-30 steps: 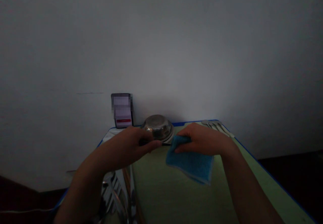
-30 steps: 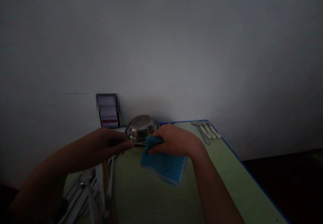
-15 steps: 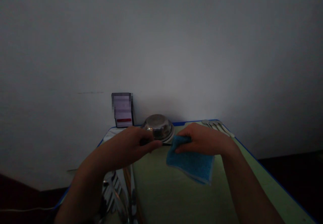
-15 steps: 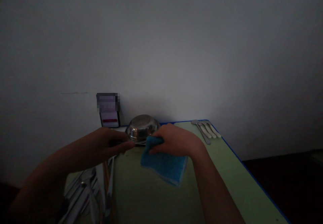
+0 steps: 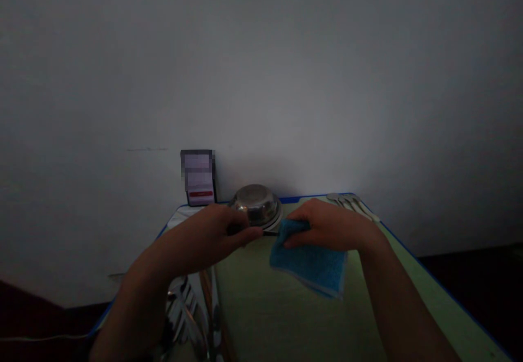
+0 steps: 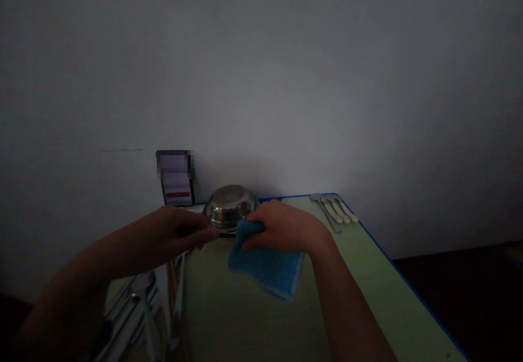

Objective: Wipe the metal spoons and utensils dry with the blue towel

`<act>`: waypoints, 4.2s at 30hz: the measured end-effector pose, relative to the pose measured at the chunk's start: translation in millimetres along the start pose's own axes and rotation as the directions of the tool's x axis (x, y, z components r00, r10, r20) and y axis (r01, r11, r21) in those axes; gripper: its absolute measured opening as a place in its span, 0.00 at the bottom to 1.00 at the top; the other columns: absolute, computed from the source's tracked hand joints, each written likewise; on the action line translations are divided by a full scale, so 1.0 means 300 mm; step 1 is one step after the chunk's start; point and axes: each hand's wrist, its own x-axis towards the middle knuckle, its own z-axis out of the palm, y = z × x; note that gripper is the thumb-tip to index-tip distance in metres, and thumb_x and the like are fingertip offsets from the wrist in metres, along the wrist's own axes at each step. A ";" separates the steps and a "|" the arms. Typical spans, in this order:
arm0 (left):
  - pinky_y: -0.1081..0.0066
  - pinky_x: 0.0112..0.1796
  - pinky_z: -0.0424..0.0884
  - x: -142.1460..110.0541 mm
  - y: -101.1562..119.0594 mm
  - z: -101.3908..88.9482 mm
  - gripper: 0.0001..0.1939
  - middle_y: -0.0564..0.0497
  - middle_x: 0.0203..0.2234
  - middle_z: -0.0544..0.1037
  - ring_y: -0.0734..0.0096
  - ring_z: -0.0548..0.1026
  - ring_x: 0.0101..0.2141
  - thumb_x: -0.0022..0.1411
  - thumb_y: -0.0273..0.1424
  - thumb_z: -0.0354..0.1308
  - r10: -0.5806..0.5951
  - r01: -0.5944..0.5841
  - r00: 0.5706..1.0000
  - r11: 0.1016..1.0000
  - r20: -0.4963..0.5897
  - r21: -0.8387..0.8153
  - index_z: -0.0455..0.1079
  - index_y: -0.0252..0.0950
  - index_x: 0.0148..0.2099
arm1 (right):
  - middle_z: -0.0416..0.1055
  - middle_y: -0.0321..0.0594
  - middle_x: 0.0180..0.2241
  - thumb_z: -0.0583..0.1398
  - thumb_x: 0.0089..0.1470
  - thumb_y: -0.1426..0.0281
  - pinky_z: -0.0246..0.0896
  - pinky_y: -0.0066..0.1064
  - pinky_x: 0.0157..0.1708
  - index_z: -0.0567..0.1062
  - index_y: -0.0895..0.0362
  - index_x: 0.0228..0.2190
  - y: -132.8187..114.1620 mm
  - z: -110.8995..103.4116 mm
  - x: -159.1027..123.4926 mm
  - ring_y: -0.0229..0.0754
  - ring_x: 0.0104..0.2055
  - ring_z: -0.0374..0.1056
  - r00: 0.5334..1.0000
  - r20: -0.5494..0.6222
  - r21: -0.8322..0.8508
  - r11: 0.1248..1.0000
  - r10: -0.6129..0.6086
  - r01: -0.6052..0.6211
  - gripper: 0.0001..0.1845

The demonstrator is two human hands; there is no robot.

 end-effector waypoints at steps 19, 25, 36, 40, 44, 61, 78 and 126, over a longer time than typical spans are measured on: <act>0.76 0.20 0.51 0.000 0.003 0.003 0.24 0.55 0.17 0.66 0.77 0.63 0.19 0.60 0.47 0.42 -0.006 0.006 1.000 1.000 -0.004 0.004 0.68 0.35 0.28 | 0.69 0.34 0.22 0.57 0.48 0.62 0.51 0.22 0.21 0.75 0.58 0.27 -0.003 -0.001 0.004 0.32 0.23 0.63 1.000 0.003 -0.013 1.000 -0.014 0.014 0.12; 0.76 0.19 0.51 0.003 0.004 0.002 0.24 0.56 0.17 0.64 0.78 0.62 0.19 0.60 0.47 0.42 0.005 -0.005 1.000 1.000 0.010 0.016 0.67 0.34 0.27 | 0.68 0.33 0.21 0.57 0.48 0.62 0.51 0.21 0.20 0.74 0.58 0.26 0.004 0.000 -0.001 0.32 0.23 0.62 1.000 0.014 0.006 1.000 -0.004 0.004 0.12; 0.76 0.20 0.51 0.001 0.009 0.000 0.24 0.55 0.17 0.65 0.77 0.62 0.19 0.60 0.47 0.42 -0.003 0.003 1.000 1.000 0.011 0.013 0.68 0.34 0.28 | 0.69 0.34 0.22 0.57 0.48 0.62 0.51 0.22 0.20 0.74 0.58 0.27 0.005 0.003 0.003 0.32 0.23 0.64 1.000 0.013 -0.004 1.000 -0.006 0.006 0.12; 0.77 0.20 0.51 0.002 0.006 0.001 0.24 0.56 0.17 0.65 0.77 0.62 0.19 0.60 0.47 0.42 -0.009 0.009 1.000 1.000 0.006 0.012 0.68 0.34 0.28 | 0.69 0.33 0.22 0.57 0.48 0.62 0.51 0.22 0.20 0.74 0.58 0.26 0.006 0.002 0.004 0.32 0.23 0.63 1.000 0.016 -0.007 1.000 -0.011 0.011 0.12; 0.77 0.20 0.51 0.003 0.002 0.001 0.24 0.55 0.17 0.65 0.77 0.62 0.19 0.60 0.47 0.42 -0.002 0.002 1.000 1.000 -0.003 0.010 0.69 0.34 0.28 | 0.69 0.33 0.22 0.57 0.48 0.62 0.51 0.22 0.20 0.74 0.58 0.26 0.004 0.001 0.005 0.32 0.23 0.63 1.000 0.020 -0.005 1.000 0.004 -0.004 0.12; 0.76 0.20 0.51 0.001 0.001 0.006 0.25 0.55 0.17 0.65 0.77 0.61 0.19 0.60 0.48 0.42 0.000 0.000 1.000 1.000 0.010 0.018 0.68 0.34 0.27 | 0.70 0.34 0.23 0.57 0.48 0.63 0.52 0.22 0.21 0.75 0.58 0.28 0.003 0.000 0.005 0.32 0.24 0.64 0.999 0.036 0.006 1.000 -0.006 0.006 0.11; 0.76 0.20 0.51 0.006 0.004 0.000 0.25 0.54 0.17 0.67 0.77 0.62 0.19 0.60 0.47 0.42 -0.002 0.002 1.000 1.000 0.013 0.010 0.69 0.33 0.28 | 0.69 0.34 0.22 0.57 0.47 0.62 0.52 0.22 0.21 0.75 0.58 0.27 -0.003 -0.001 0.006 0.33 0.24 0.64 0.999 0.044 0.010 1.000 0.007 -0.007 0.12; 0.76 0.20 0.51 0.004 0.005 0.000 0.25 0.54 0.18 0.67 0.77 0.62 0.19 0.60 0.47 0.41 0.009 -0.009 1.000 1.000 0.019 0.016 0.69 0.34 0.28 | 0.70 0.34 0.23 0.57 0.48 0.62 0.52 0.22 0.22 0.75 0.58 0.27 -0.001 -0.003 0.004 0.33 0.24 0.64 0.999 0.048 0.001 1.000 -0.010 0.010 0.12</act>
